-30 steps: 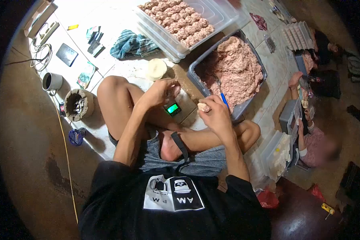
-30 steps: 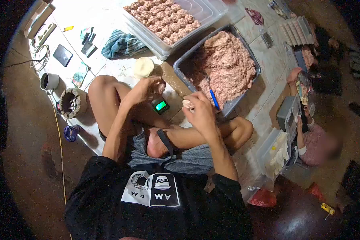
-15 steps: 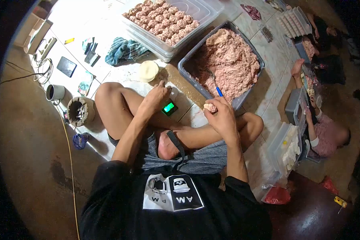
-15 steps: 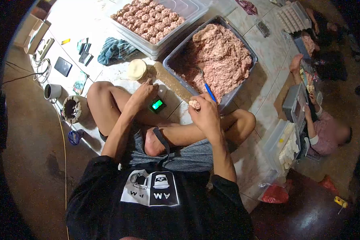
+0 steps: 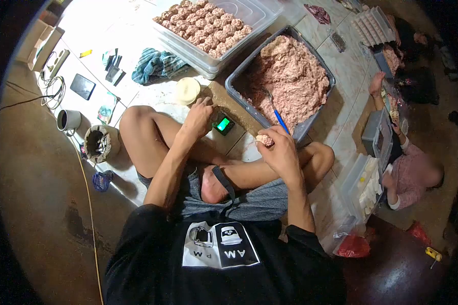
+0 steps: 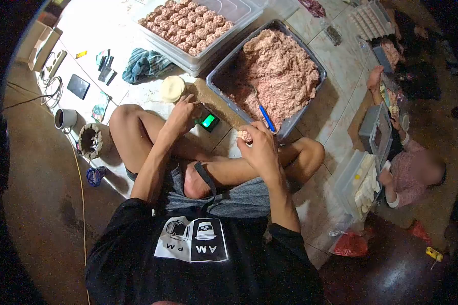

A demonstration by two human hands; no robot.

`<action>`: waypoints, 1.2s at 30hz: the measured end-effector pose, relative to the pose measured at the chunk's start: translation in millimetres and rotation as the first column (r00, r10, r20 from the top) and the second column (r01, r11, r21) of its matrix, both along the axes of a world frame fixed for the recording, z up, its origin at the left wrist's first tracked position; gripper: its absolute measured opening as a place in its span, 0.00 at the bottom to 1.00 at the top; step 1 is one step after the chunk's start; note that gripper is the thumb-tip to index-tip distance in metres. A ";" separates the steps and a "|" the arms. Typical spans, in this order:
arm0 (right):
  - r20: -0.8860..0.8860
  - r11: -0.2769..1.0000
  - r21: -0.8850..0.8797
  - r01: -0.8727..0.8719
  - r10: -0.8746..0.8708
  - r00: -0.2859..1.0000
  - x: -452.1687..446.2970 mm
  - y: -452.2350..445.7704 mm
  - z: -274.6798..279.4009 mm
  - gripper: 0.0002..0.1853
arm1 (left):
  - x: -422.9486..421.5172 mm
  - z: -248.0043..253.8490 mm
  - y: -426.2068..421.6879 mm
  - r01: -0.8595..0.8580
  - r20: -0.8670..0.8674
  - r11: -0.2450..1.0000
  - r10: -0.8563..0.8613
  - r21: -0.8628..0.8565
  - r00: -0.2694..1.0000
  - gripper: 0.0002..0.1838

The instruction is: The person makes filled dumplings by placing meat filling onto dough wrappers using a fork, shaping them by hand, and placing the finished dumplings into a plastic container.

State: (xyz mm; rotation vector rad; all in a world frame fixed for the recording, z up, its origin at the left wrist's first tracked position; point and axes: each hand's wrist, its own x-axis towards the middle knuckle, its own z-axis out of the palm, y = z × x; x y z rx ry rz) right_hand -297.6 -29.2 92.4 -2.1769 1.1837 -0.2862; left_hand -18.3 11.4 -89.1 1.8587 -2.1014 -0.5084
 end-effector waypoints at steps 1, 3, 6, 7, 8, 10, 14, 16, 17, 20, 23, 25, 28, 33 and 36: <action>-0.002 0.999 0.037 0.011 -0.011 1.000 1.1 -0.2 3.9 0.15 | -1.9 2.7 1.4 -0.046 -0.015 0.999 0.047 0.006 0.999 0.35; -0.003 0.999 0.039 0.031 -0.031 1.000 2.9 -1.0 11.9 0.15 | -4.9 4.5 4.7 -0.078 -0.031 0.995 0.076 -0.065 0.997 0.37; -0.008 0.994 -0.105 0.030 -0.031 0.999 -2.0 -6.7 15.0 0.16 | -2.6 10.5 10.6 -0.122 -0.107 0.968 0.100 -0.219 0.989 0.40; -0.013 0.983 -0.180 0.026 -0.028 1.000 -3.5 -9.9 16.4 0.16 | -1.4 23.6 10.3 -0.136 -0.143 0.950 0.099 -0.279 0.985 0.41; -0.023 0.970 -0.235 0.066 -0.074 0.997 -2.9 -12.0 18.7 0.16 | 0.6 37.3 11.5 -0.164 -0.285 0.961 0.096 -0.222 0.954 0.42; -0.035 0.926 -0.347 0.148 -0.171 0.985 3.0 -15.8 27.5 0.17 | 0.2 82.7 12.9 -0.183 -0.548 0.978 0.099 -0.100 0.831 0.44; 0.167 0.979 0.142 0.144 -0.167 0.972 46.0 -15.6 26.9 0.21 | -32.5 85.6 6.5 -0.068 -0.814 0.995 -0.014 -0.066 0.580 0.40; 0.044 0.967 0.085 0.242 -0.246 0.968 59.8 -31.8 28.9 0.24 | -32.9 73.4 2.8 -0.082 -0.821 0.987 -0.067 -0.138 0.567 0.31; -0.004 0.950 -0.044 0.309 -0.310 0.951 64.7 -47.1 23.6 0.24 | -30.0 68.6 2.1 -0.082 -0.817 0.986 -0.071 -0.144 0.572 0.28; -0.347 0.935 -0.326 0.143 -0.259 0.902 21.3 -102.8 -57.6 0.16 | -22.4 76.1 2.4 -0.257 -0.968 0.966 0.067 0.003 0.241 0.17; -0.498 0.951 -0.288 0.112 -0.249 0.830 22.1 -113.8 -79.7 0.14 | -12.3 82.0 1.3 -0.335 -0.941 0.942 0.125 0.014 0.314 0.17; -0.392 0.938 -0.343 0.043 -0.185 0.901 16.0 -107.7 -64.0 0.10 | -12.1 84.5 2.8 -0.379 -0.947 0.924 0.166 0.052 0.275 0.18; -0.293 0.955 -0.287 0.070 -0.157 0.943 24.2 -84.1 -4.5 0.10 | -2.0 92.0 3.4 -0.420 -0.954 0.883 0.280 0.210 0.112 0.18; -0.205 0.962 -0.236 -0.140 0.092 0.974 20.3 -53.2 0.3 0.12 | -12.3 81.5 -5.6 -0.352 -0.898 0.932 0.222 0.081 0.381 0.19; 0.020 0.984 -0.179 -0.003 0.007 1.000 29.5 -42.1 40.6 0.11 | -16.2 97.0 -3.9 -0.401 -0.906 0.910 0.254 0.105 0.339 0.19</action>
